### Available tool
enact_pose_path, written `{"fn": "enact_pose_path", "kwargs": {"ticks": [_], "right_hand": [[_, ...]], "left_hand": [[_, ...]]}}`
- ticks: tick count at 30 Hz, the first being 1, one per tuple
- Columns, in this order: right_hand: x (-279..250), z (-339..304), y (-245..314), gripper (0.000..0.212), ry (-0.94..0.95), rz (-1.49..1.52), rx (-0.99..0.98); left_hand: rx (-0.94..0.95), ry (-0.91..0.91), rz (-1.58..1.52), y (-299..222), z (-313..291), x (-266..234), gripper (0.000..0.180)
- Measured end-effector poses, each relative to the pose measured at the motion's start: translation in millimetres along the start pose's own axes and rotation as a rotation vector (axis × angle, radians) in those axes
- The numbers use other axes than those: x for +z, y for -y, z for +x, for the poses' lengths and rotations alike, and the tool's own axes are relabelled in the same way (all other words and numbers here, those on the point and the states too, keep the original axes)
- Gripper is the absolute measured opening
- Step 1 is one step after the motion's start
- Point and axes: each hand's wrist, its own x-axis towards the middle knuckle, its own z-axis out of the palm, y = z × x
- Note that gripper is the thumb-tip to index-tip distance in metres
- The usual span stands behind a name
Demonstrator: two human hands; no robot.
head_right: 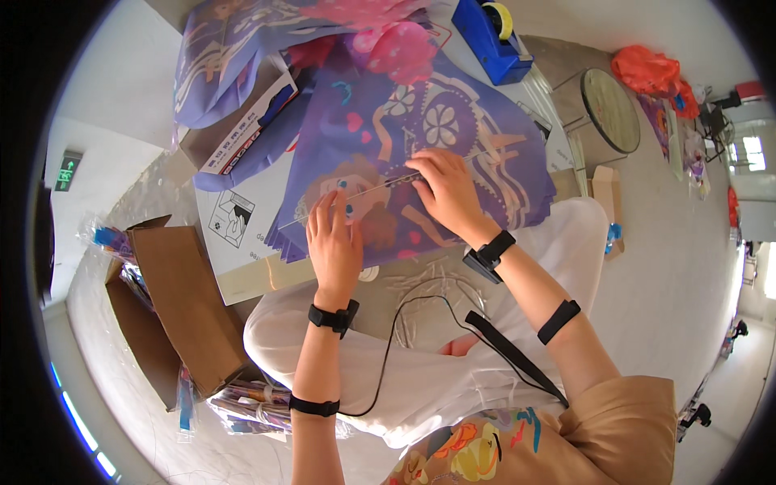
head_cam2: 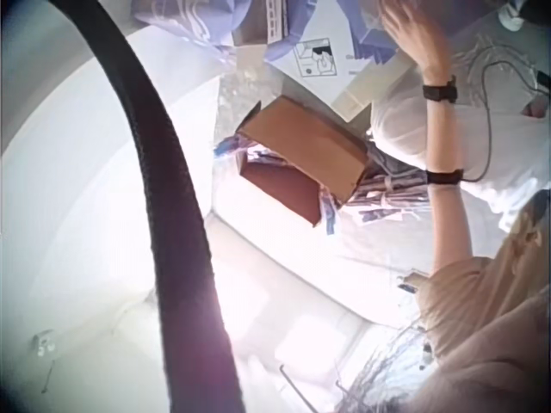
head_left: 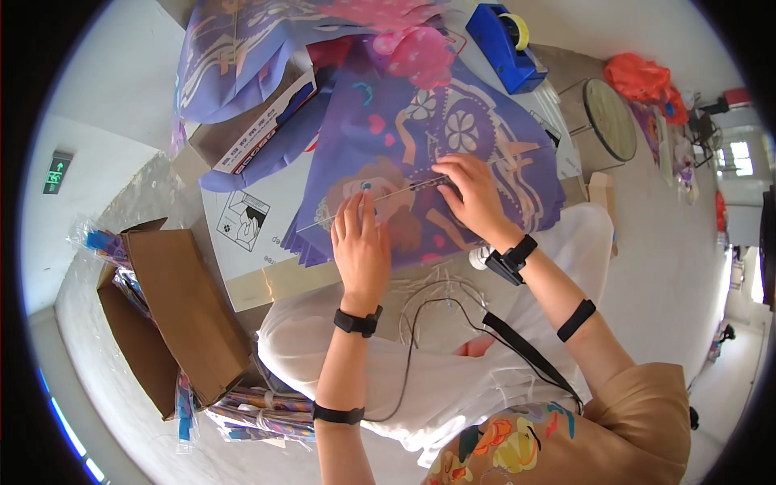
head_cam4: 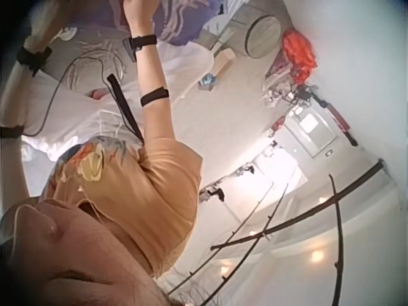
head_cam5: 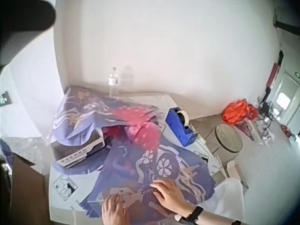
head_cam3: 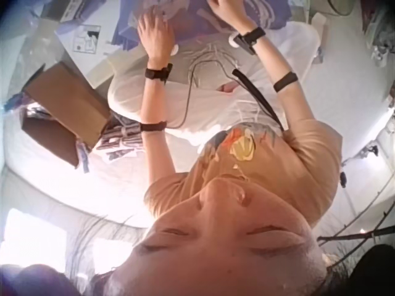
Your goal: Assembling a printed plastic kite by inserting structural rods and securing them with tape.
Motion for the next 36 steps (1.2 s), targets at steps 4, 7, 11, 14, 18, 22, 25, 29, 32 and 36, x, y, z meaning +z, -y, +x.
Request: {"fn": "enact_pose_path", "kwargs": {"ticks": [4,7,11,14,18,22,25,29,32,36], "right_hand": [[-3.5,-1.5,-13.5,0.025,0.053,-0.043,-0.048],[-8.7,-4.2,-25.1,0.031,0.091,-0.066,-0.032],[-38.0,-15.5,-53.6,0.043,0.112,-0.107,0.004],[-73.3,-28.1,-90.4,0.052,0.122,-0.194,0.063],[-110.0,-47.1,-134.1,0.063,0.145,-0.276,0.234],[-121.4,-41.6,-155.0,0.057,0.041,-0.141,0.287],[-125.8,-16.5,-165.1,0.043,-0.160,0.090,0.327],[-123.6,61.5,-201.8,0.039,-0.442,0.404,0.406],[-122.3,116.1,-240.9,0.035,-0.477,0.370,0.456],[-123.3,137.2,-245.2,0.033,-0.108,0.463,0.718]], "left_hand": [[0.064,0.068,0.062,-4.0,11.7,4.2,0.053],[0.060,0.117,0.166,-4.9,14.5,8.4,0.060],[0.002,0.179,0.220,-6.4,18.7,2.7,0.064],[-0.024,0.219,0.236,-14.9,24.1,-0.6,0.065],[-0.037,0.268,0.275,-21.1,26.1,0.7,0.064],[-0.029,0.164,0.087,-42.0,30.9,-17.2,0.049],[-0.456,0.006,-0.873,-114.0,32.5,-62.0,0.029],[0.039,-0.030,-2.210,-226.8,33.4,-129.0,0.051],[0.485,0.024,-2.621,-262.4,37.6,-155.7,0.055],[0.645,0.063,-2.590,-260.0,39.9,-155.9,0.061]]}}
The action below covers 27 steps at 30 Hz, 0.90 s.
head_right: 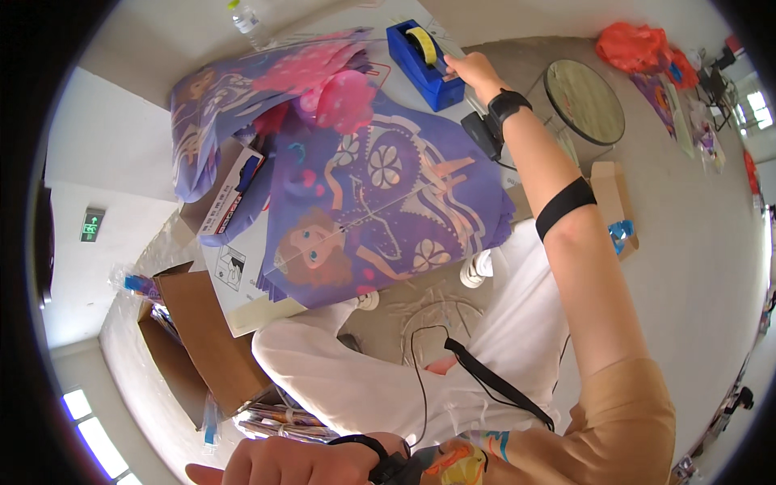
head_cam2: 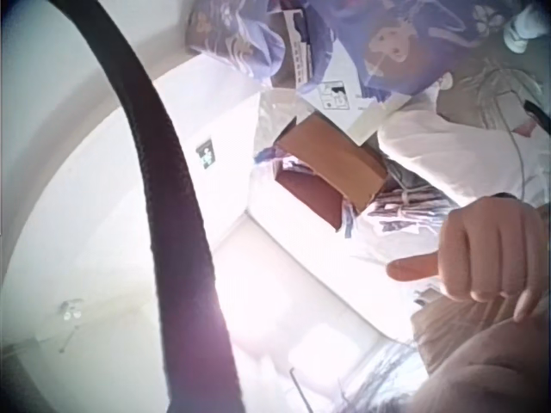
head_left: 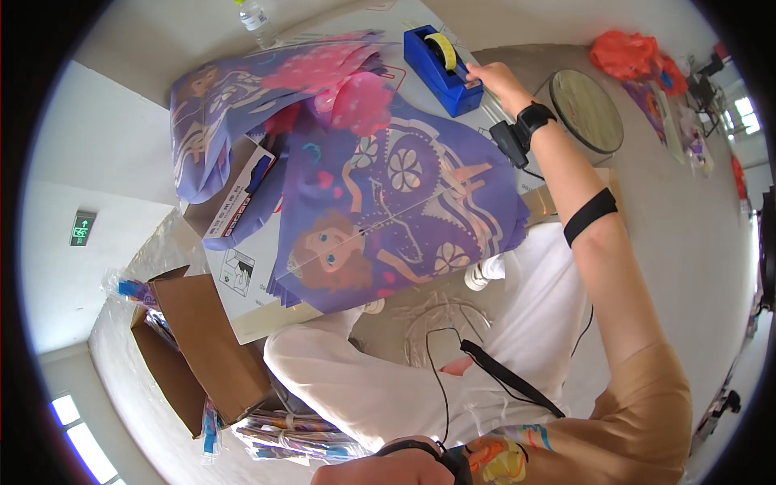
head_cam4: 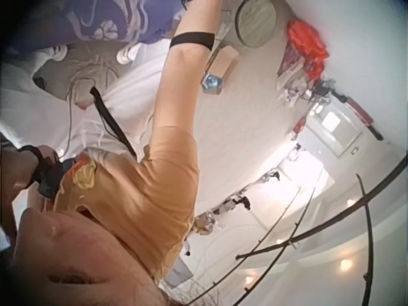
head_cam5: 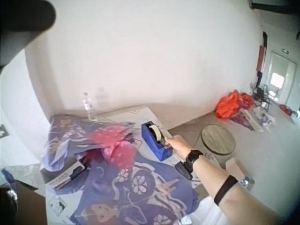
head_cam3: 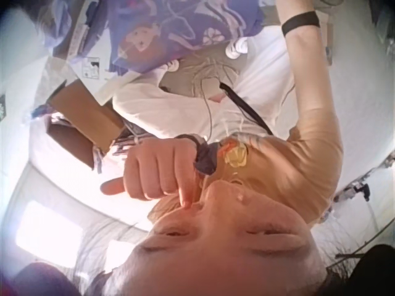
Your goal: Assembling a printed plastic kite by inserting structural rods and securing them with tape.
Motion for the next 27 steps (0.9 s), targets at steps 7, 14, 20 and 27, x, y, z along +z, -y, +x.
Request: {"fn": "enact_pose_path", "kwargs": {"ticks": [7,14,20,27], "right_hand": [[-3.3,10.7,4.3,0.020,0.155,0.198,0.077],[12.4,-12.4,17.0,0.019,0.000,0.285,0.139],[17.8,-25.2,38.6,0.023,-0.132,0.474,0.160],[3.0,-29.1,36.3,0.022,-0.204,0.359,0.038]], "left_hand": [[-0.045,0.079,0.018,-13.7,-3.1,-6.5,0.060],[0.033,0.147,0.066,-8.1,3.1,-13.8,0.060],[0.175,0.077,0.104,3.2,1.3,-7.1,0.059],[0.210,0.050,0.126,21.1,7.3,2.8,0.058]]}}
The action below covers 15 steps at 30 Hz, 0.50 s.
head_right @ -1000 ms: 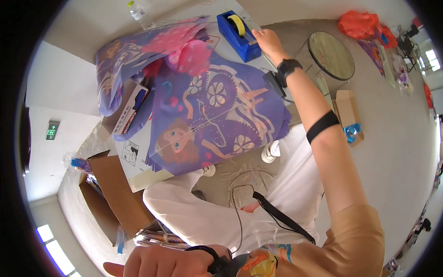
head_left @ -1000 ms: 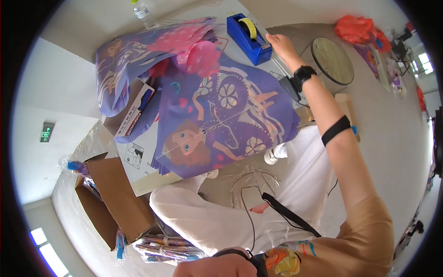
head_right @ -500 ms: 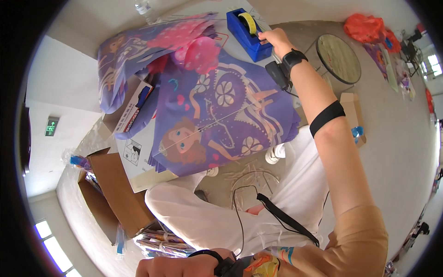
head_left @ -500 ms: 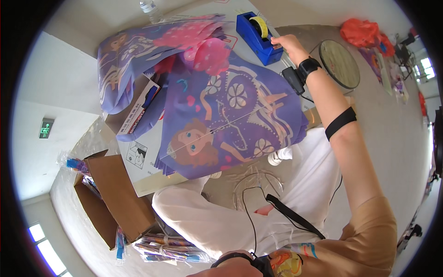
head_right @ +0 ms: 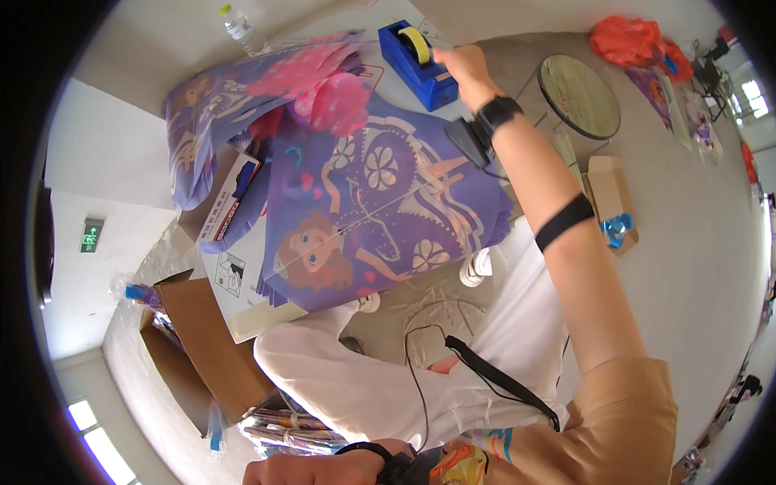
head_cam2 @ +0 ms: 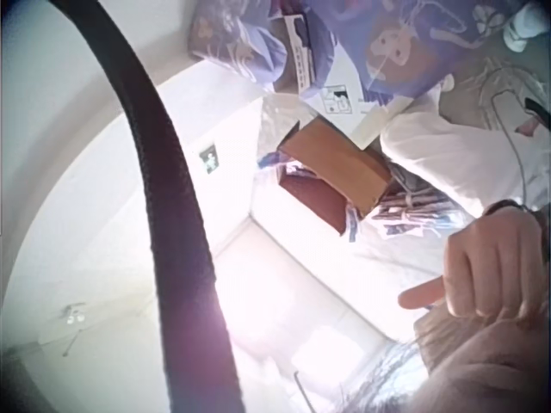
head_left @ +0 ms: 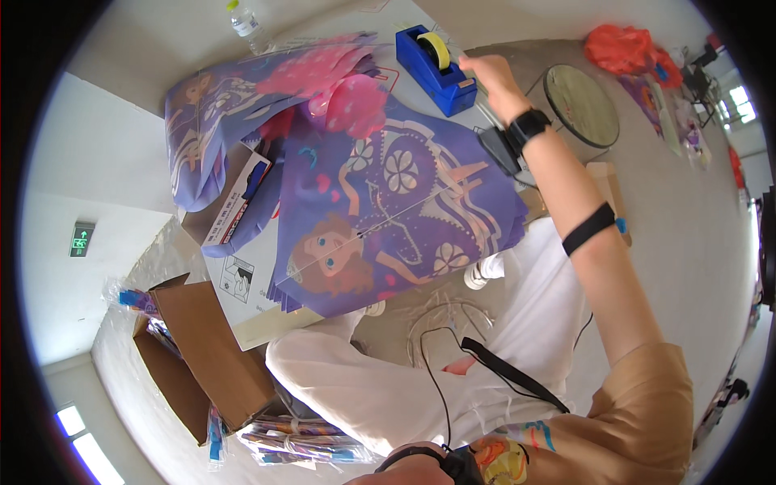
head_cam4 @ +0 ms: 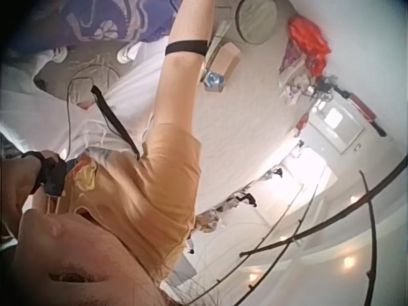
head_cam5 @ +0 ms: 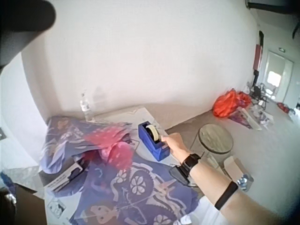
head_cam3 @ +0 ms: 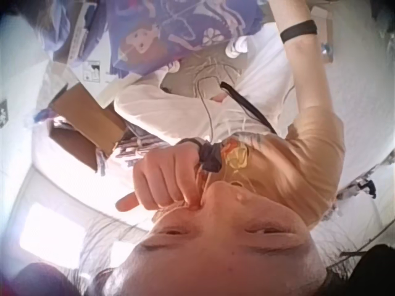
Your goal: Assembling a printed plastic kite by inserting structural rods and securing them with tape.
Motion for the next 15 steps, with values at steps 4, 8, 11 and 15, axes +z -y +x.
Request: {"fn": "enact_pose_path", "kwargs": {"ticks": [4,8,11,15], "right_hand": [[-40.8,-72.4,-5.2,0.023,0.095,0.022,0.052],[-99.9,-149.8,-2.4,0.024,0.075,-0.094,0.092],[-127.4,-211.4,3.8,0.023,0.017,0.033,0.115],[-163.1,-282.1,15.4,0.018,0.000,0.128,0.159]], "left_hand": [[-0.017,0.047,0.012,2.4,1.1,11.2,0.058],[-0.066,0.098,-0.044,6.7,-6.2,27.6,0.058],[-0.106,0.107,-0.090,13.7,-12.1,46.1,0.059],[-0.061,0.081,-0.092,28.7,-19.8,71.6,0.059]]}}
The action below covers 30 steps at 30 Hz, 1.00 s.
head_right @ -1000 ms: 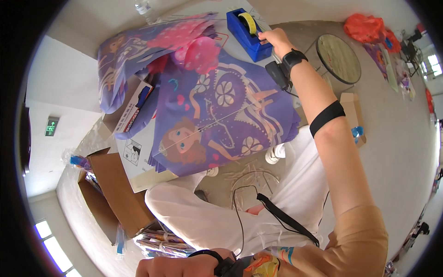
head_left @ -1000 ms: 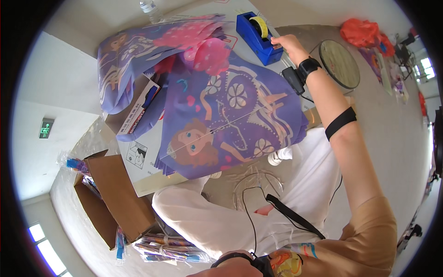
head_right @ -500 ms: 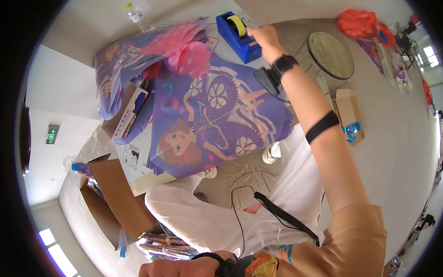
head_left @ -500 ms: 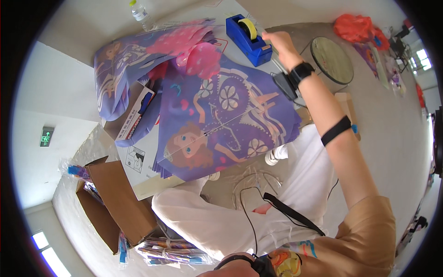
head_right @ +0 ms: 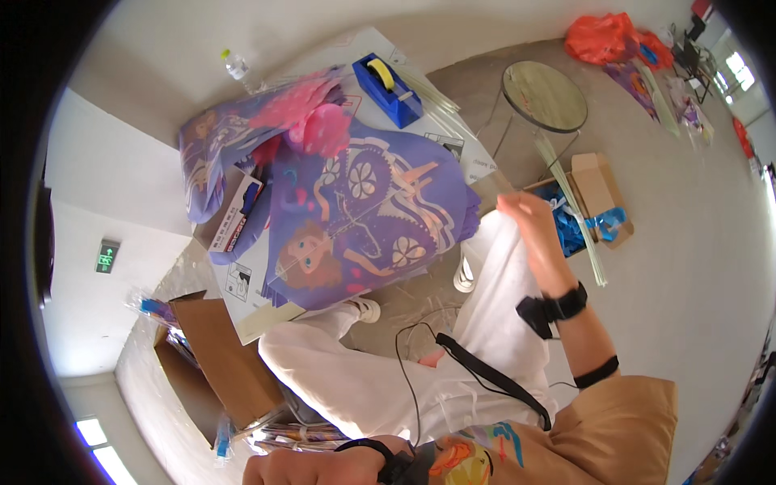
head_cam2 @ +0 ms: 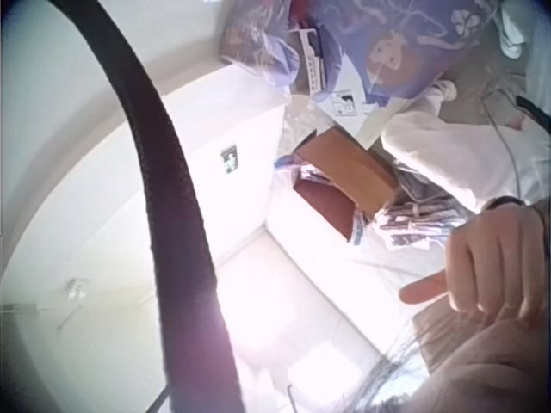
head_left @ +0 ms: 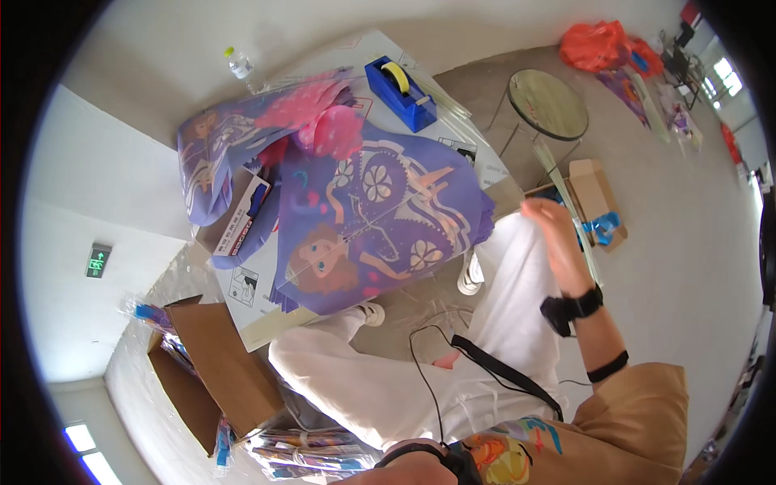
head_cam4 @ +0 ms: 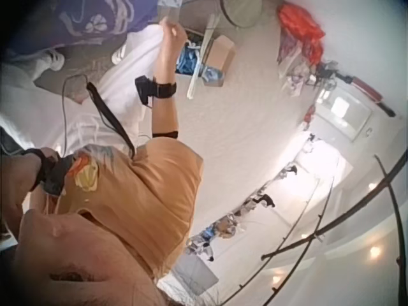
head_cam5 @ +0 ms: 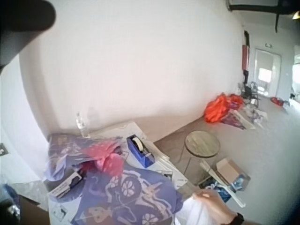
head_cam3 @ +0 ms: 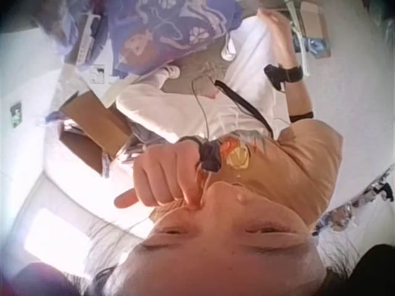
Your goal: Assembling a printed plastic kite by inserting structural rods and securing them with tape.
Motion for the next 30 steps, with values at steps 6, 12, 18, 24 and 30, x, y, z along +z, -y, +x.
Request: {"fn": "enact_pose_path", "kwargs": {"ticks": [6,12,18,24,30], "right_hand": [[-37.8,-71.9,-11.2,0.015,-0.055,-0.057,0.003],[-53.0,-96.9,-18.1,0.015,-0.081,-0.018,0.062],[-58.0,-95.9,-38.2,0.013,-0.081,0.004,0.122],[-62.0,-95.7,-41.3,0.011,-0.093,0.101,0.144],[-66.7,-94.9,-37.9,0.009,-0.081,0.043,0.148]], "left_hand": [[-0.130,0.087,-0.018,16.9,-8.0,23.2,0.059],[-0.373,0.254,-0.139,31.4,-8.4,8.7,0.059],[-0.706,-0.581,0.316,23.2,-31.8,-127.5,0.029],[-0.937,-1.283,0.690,71.1,-69.7,-332.3,0.040],[-0.756,-1.242,0.638,100.2,-43.4,-421.6,0.047]]}}
